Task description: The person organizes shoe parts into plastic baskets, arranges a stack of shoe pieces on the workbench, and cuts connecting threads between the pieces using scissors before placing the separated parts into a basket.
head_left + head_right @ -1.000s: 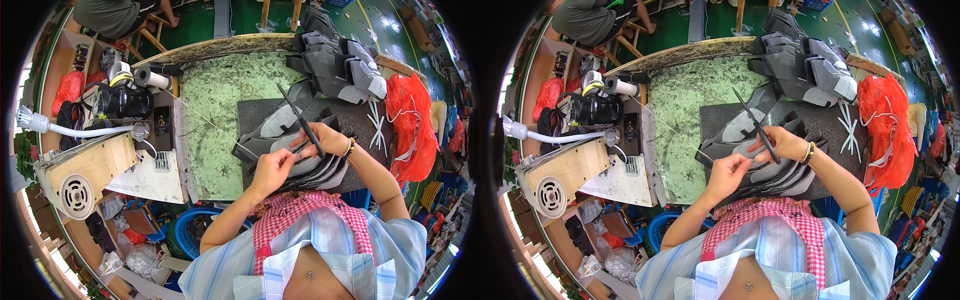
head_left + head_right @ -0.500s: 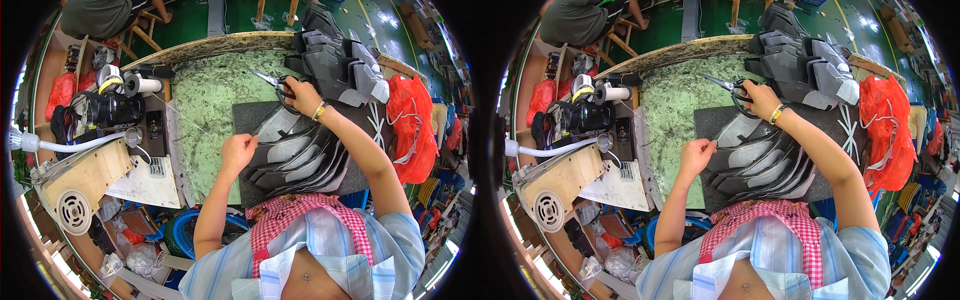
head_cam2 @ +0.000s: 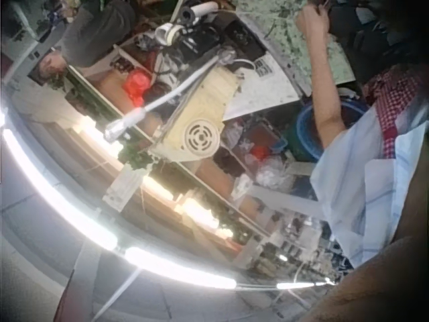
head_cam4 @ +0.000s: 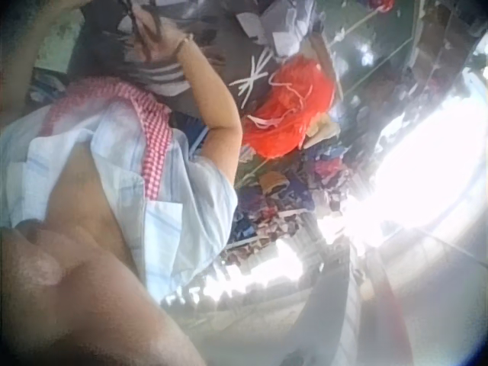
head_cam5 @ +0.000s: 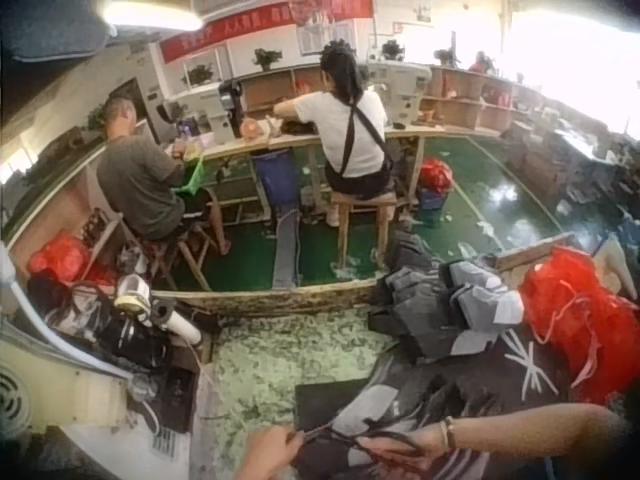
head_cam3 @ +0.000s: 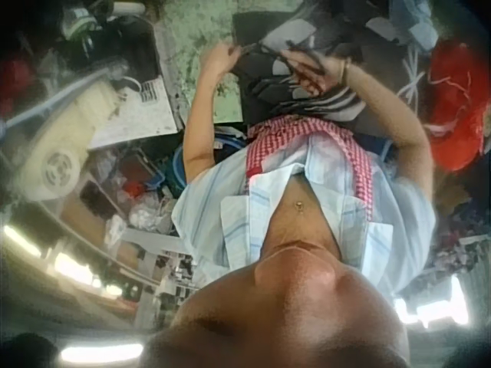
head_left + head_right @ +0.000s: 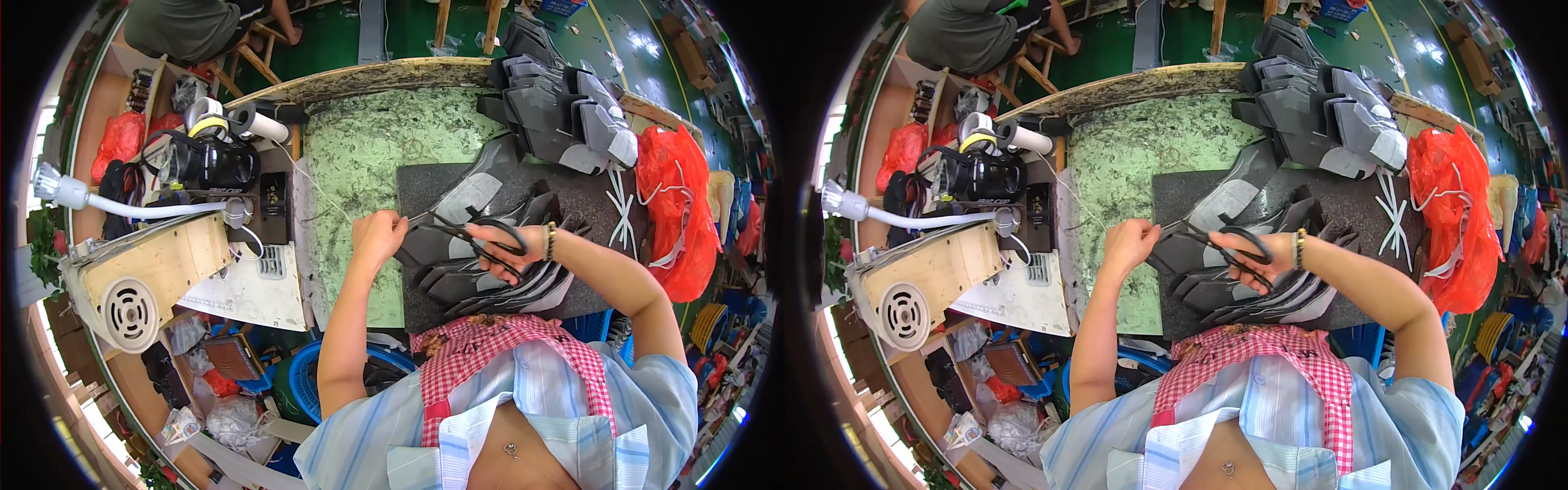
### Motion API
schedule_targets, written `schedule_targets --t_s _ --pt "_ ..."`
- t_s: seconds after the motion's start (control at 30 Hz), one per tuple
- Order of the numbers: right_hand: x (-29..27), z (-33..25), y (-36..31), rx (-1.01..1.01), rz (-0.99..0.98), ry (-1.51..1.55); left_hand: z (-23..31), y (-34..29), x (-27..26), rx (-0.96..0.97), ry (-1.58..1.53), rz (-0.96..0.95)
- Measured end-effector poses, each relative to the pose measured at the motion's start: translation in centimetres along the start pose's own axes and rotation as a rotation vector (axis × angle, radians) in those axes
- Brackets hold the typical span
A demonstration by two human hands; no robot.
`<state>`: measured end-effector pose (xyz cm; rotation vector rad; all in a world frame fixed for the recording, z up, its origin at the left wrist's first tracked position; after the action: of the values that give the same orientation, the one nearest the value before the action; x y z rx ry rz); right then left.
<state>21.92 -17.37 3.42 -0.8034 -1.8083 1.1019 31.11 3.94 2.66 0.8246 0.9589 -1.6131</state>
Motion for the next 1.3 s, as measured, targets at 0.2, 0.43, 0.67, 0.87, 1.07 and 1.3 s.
schedule_targets --t_s 0.2,0.43,0.67,0.87,1.07,1.3 --pt "0.0 -0.3 0.8 -0.175 0.172 0.129 0.0 -0.3 1.6 0.093 0.148 0.008" --pt "-11.3 13.2 -12.7 -0.656 1.556 -0.375 12.6 -9.0 0.3 0.561 -0.216 0.258" --pt "-16.6 24.4 -11.8 -0.36 1.908 -0.503 15.1 -11.9 6.9 0.568 -0.067 0.103" --pt "-9.4 21.0 -9.8 -0.393 1.142 -0.138 13.5 -5.3 1.1 0.481 -0.085 0.521" --pt "-2.7 20.6 -0.7 -0.415 0.506 0.932 10.5 0.5 5.0 0.159 -0.102 -0.309" --pt "-2.2 18.7 -1.9 -0.623 0.429 0.898 12.2 -3.2 7.4 0.225 -0.669 -0.707"
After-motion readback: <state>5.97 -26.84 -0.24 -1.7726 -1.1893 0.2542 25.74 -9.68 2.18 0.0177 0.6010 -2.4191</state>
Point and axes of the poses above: each hand's wrist, its own y-axis towards the middle knuckle, its own x-axis out of the palm, z = x × y, the point moved 6 cm from there along y, towards the middle knuckle, and after that the axes turned 14 degrees about z, right-handed, at the moved point
